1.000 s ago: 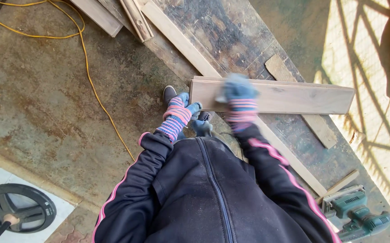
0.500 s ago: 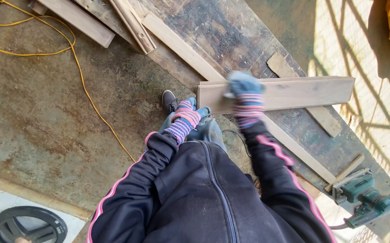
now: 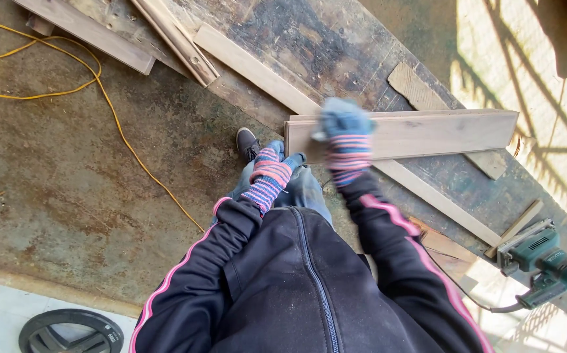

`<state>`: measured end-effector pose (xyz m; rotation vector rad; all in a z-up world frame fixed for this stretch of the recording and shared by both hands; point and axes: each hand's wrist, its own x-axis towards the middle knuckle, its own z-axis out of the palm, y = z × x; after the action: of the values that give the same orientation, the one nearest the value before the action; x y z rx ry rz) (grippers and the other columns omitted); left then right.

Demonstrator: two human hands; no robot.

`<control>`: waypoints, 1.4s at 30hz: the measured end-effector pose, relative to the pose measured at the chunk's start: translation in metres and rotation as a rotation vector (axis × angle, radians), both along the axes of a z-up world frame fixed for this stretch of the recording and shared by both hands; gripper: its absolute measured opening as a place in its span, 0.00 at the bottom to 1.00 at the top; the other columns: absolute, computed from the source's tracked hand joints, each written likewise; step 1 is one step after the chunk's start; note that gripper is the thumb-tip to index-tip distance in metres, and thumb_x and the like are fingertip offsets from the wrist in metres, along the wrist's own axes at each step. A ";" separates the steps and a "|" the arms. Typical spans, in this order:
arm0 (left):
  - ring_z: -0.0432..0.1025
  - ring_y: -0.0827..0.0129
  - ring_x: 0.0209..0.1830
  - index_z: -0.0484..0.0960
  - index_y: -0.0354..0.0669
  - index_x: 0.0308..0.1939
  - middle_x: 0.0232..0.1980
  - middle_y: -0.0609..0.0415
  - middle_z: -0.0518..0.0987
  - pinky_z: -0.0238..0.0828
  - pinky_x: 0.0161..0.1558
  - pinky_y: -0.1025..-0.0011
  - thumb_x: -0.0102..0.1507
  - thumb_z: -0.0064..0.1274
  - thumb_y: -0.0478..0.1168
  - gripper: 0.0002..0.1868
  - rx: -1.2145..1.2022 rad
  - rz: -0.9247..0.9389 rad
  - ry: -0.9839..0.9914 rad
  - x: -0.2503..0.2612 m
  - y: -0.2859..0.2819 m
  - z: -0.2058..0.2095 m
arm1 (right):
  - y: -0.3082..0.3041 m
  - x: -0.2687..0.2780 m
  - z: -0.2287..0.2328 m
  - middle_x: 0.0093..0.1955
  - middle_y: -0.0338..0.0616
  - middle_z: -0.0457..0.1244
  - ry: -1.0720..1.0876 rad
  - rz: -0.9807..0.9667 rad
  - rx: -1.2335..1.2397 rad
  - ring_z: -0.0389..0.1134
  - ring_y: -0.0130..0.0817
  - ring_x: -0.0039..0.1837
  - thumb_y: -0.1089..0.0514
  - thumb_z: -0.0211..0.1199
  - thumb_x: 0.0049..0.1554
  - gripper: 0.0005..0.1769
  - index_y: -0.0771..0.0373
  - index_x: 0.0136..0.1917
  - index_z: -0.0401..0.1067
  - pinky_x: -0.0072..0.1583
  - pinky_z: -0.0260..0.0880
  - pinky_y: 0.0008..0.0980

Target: The recorder is sanding a wooden plank manually using a piece of sandpaper.

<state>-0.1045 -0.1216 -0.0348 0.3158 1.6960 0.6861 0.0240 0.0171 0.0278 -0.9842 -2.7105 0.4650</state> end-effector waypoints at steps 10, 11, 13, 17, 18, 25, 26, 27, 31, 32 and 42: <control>0.79 0.59 0.39 0.78 0.37 0.47 0.41 0.45 0.84 0.77 0.44 0.62 0.55 0.68 0.52 0.27 -0.014 -0.011 0.045 0.000 -0.002 -0.006 | 0.024 0.038 0.009 0.65 0.51 0.65 -0.099 0.162 -0.017 0.64 0.52 0.70 0.69 0.56 0.54 0.27 0.59 0.67 0.74 0.73 0.64 0.50; 0.78 0.58 0.40 0.78 0.38 0.49 0.42 0.44 0.83 0.75 0.46 0.62 0.55 0.69 0.53 0.28 -0.024 -0.083 0.139 -0.002 -0.001 -0.001 | 0.026 0.042 0.019 0.65 0.50 0.66 -0.111 0.089 -0.033 0.64 0.54 0.71 0.70 0.55 0.52 0.29 0.59 0.66 0.74 0.73 0.64 0.50; 0.78 0.58 0.41 0.77 0.37 0.49 0.42 0.43 0.83 0.74 0.47 0.62 0.56 0.69 0.52 0.28 0.005 -0.077 0.130 0.006 -0.006 -0.019 | 0.009 0.025 -0.002 0.65 0.51 0.65 -0.074 0.118 0.031 0.63 0.54 0.70 0.68 0.57 0.53 0.27 0.58 0.67 0.73 0.73 0.63 0.51; 0.81 0.60 0.47 0.83 0.40 0.52 0.47 0.49 0.86 0.75 0.51 0.63 0.62 0.60 0.40 0.16 0.209 0.097 0.187 0.035 -0.030 -0.096 | -0.038 -0.032 -0.040 0.66 0.55 0.63 -0.058 0.213 -0.024 0.63 0.55 0.69 0.61 0.58 0.52 0.30 0.60 0.69 0.71 0.72 0.62 0.52; 0.81 0.60 0.47 0.83 0.40 0.52 0.47 0.49 0.86 0.75 0.51 0.63 0.62 0.60 0.40 0.16 0.212 0.072 0.186 0.032 -0.031 -0.090 | -0.035 -0.029 -0.037 0.66 0.55 0.63 -0.056 0.188 -0.025 0.63 0.55 0.69 0.61 0.58 0.52 0.30 0.60 0.69 0.71 0.72 0.62 0.52; 0.78 0.65 0.25 0.79 0.32 0.46 0.34 0.47 0.84 0.78 0.28 0.70 0.59 0.66 0.35 0.16 0.077 0.399 -0.285 0.012 -0.012 -0.027 | 0.064 0.126 -0.038 0.71 0.48 0.62 -0.162 0.079 0.061 0.61 0.49 0.75 0.65 0.61 0.54 0.32 0.56 0.72 0.69 0.78 0.58 0.49; 0.78 0.69 0.23 0.78 0.33 0.45 0.33 0.47 0.84 0.78 0.25 0.74 0.58 0.67 0.36 0.17 0.039 0.407 -0.276 0.009 -0.010 -0.020 | 0.078 0.157 -0.039 0.73 0.45 0.61 -0.205 -0.065 0.016 0.60 0.46 0.78 0.69 0.61 0.56 0.32 0.54 0.73 0.68 0.81 0.57 0.47; 0.78 0.69 0.23 0.78 0.33 0.45 0.33 0.47 0.84 0.78 0.25 0.74 0.58 0.67 0.36 0.17 0.038 0.402 -0.273 0.011 -0.014 -0.025 | 0.070 0.148 -0.047 0.73 0.45 0.61 -0.202 -0.070 0.015 0.60 0.46 0.78 0.69 0.61 0.56 0.32 0.54 0.73 0.68 0.81 0.57 0.47; 0.77 0.67 0.24 0.78 0.33 0.47 0.33 0.47 0.84 0.76 0.25 0.72 0.58 0.67 0.37 0.18 0.128 0.396 -0.246 0.009 -0.019 -0.039 | 0.008 0.081 -0.119 0.80 0.47 0.54 -0.212 -0.116 0.028 0.53 0.46 0.82 0.64 0.53 0.64 0.31 0.53 0.80 0.59 0.83 0.50 0.45; 0.79 0.68 0.27 0.79 0.31 0.48 0.35 0.48 0.86 0.79 0.28 0.74 0.59 0.67 0.37 0.18 0.148 0.339 -0.168 0.009 -0.022 -0.041 | -0.017 0.054 -0.149 0.84 0.49 0.49 -0.233 -0.004 0.149 0.48 0.47 0.85 0.59 0.54 0.63 0.34 0.54 0.81 0.54 0.84 0.44 0.47; 0.81 0.63 0.30 0.75 0.28 0.52 0.42 0.42 0.83 0.85 0.31 0.65 0.61 0.63 0.35 0.20 0.037 0.433 -0.139 0.004 -0.020 -0.013 | 0.120 0.247 -0.046 0.77 0.50 0.60 -0.095 -0.201 0.013 0.58 0.53 0.80 0.64 0.55 0.62 0.31 0.53 0.78 0.66 0.85 0.51 0.46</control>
<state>-0.1010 -0.1416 -0.0474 -0.0793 1.6327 1.0328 0.2705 0.1372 -0.0183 -1.2894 -2.6537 0.3719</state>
